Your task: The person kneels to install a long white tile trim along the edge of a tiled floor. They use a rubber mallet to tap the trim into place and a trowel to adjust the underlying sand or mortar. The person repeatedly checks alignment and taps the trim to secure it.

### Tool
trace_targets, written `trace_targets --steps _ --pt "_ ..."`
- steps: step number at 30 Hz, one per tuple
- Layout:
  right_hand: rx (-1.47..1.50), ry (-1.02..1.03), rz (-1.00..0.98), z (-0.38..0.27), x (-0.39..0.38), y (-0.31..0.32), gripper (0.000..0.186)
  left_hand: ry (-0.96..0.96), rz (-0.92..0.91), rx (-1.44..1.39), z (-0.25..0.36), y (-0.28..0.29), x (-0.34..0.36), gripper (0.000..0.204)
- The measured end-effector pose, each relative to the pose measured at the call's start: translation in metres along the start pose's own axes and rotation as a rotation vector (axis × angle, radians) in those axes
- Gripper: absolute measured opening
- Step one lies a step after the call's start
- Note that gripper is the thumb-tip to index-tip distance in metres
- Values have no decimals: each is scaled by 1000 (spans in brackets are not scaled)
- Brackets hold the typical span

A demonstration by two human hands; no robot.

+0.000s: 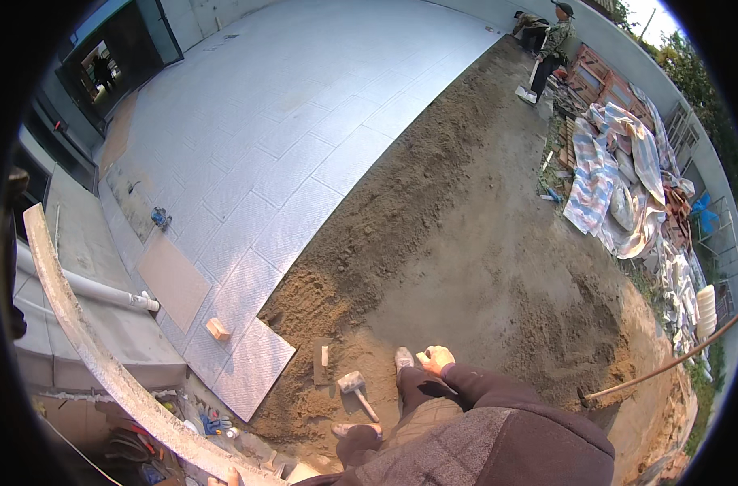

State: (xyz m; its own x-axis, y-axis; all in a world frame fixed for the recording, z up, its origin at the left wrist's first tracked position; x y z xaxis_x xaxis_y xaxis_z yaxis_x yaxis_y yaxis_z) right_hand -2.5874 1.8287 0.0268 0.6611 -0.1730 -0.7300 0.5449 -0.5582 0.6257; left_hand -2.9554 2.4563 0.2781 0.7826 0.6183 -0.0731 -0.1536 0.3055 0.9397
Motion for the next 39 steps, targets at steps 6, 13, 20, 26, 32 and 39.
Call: trace_targets --steps 6,13,20,26,32,39 --pt "267 -303 173 142 61 133 39 -918 -47 117 268 69 115 46" --pt "924 -414 188 180 102 206 32 -301 -116 -939 474 20 242 26" --pt "1152 -289 161 139 209 297 30 -490 -227 -875 689 -44 359 30" --pt "1070 -583 151 194 284 385 33 -600 -403 -875 897 -128 444 26" --pt "1139 -823 187 298 277 421 32 -774 -525 -980 1127 -100 523 31" --pt "1110 -982 112 380 351 455 24 -942 -368 -938 1340 -168 561 41"
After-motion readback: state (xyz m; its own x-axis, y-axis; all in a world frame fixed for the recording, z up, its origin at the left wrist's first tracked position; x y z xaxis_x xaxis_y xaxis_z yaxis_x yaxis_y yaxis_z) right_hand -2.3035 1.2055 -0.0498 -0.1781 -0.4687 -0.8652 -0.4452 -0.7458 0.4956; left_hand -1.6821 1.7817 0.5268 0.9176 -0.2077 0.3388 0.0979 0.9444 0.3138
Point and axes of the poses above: each hand's wrist, its own x-axis towards the middle knuckle, its own y-axis out of the back of the hand, z = x × y, the point moved 10 cm from there along x, towards the middle knuckle, and after that the axes turned 14 degrees about -y, right-handed, at the moved point
